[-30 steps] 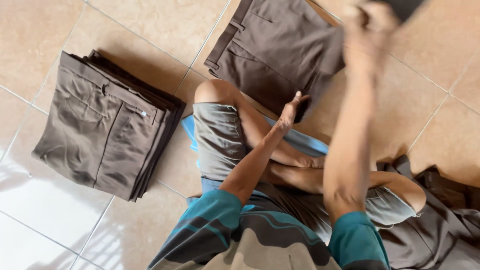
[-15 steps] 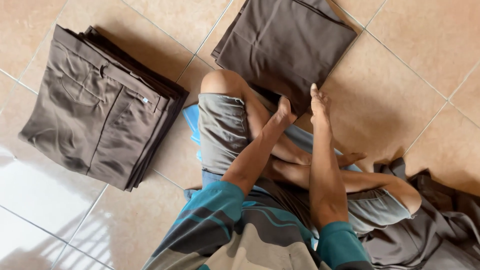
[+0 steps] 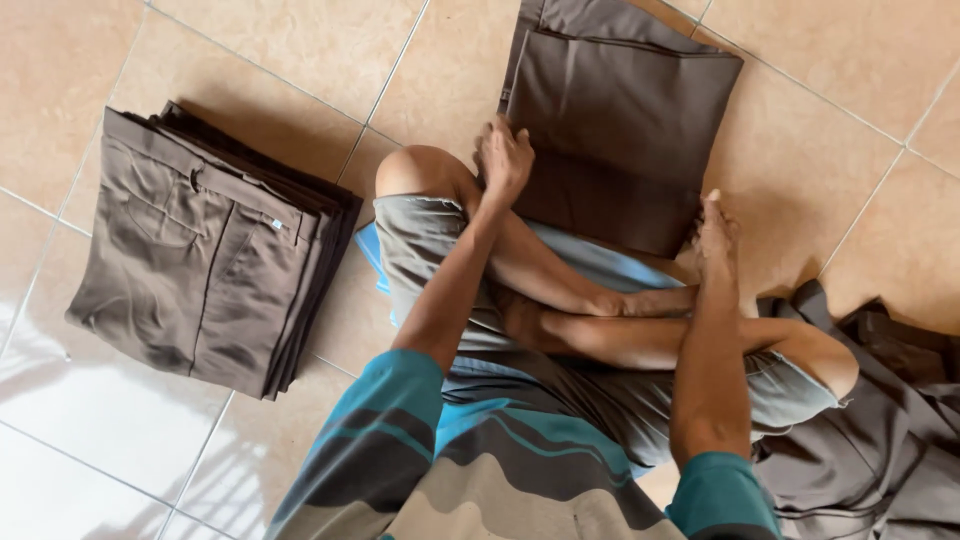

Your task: The person sits cross-legged on a tiled floor and folds a pair of brown trousers by hand. They smooth the fabric, fold the legs together, and then fold the garment into a compact rectangle before placing it on a stack of similar trousers.

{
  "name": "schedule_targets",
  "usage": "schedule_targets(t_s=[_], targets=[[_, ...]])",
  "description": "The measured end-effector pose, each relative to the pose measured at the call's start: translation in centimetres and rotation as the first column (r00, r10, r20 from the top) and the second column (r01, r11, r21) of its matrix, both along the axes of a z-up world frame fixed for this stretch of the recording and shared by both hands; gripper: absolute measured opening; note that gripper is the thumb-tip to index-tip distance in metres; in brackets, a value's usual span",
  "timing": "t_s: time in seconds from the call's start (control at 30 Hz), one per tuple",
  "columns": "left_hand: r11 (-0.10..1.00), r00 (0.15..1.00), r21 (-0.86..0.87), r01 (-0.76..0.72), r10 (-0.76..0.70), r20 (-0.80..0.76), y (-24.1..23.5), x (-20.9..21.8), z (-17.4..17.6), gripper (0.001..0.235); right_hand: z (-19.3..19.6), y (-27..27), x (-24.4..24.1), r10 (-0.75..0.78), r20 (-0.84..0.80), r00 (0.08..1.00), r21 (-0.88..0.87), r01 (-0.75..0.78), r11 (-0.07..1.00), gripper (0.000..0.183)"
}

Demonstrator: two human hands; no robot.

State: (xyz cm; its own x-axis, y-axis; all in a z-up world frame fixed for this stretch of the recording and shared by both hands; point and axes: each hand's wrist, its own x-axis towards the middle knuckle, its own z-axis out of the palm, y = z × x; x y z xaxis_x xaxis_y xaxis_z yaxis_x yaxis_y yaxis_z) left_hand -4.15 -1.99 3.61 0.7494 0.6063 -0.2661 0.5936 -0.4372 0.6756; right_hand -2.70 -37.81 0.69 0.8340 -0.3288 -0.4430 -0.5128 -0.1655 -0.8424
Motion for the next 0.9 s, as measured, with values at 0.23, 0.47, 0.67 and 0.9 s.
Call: schedule_targets(t_s=[0.23, 0.47, 0.67, 0.9], targets=[[0.984, 0.986, 0.140, -0.108, 0.124, -0.111, -0.2, 3.2, -7.4, 0.044, -10.5, -5.2, 1.9, 0.098, 0.159, 0.982, -0.218, -0.062, 0.974, 0.018], [0.984, 0.983, 0.037, -0.176, 0.174, 0.050, 1.5, 4.3, -8.2, 0.028, -10.6, -4.8, 1.5, 0.133, 0.230, 0.964, -0.218, -0.082, 0.973, 0.026], [0.984, 0.986, 0.099, -0.147, 0.154, -0.070, 1.8, 4.9, -10.0, 0.051, -3.8, 1.2, -0.2, 0.539, 0.180, 0.823, -0.900, -0.083, 0.427, 0.070], [0.995, 0.999, -0.094, -0.035, 0.031, -0.042, 3.1, 4.2, -10.5, 0.078, 1.2, 3.2, 0.0, 0.532, -0.246, 0.810, -0.720, -0.520, 0.459, 0.060]])
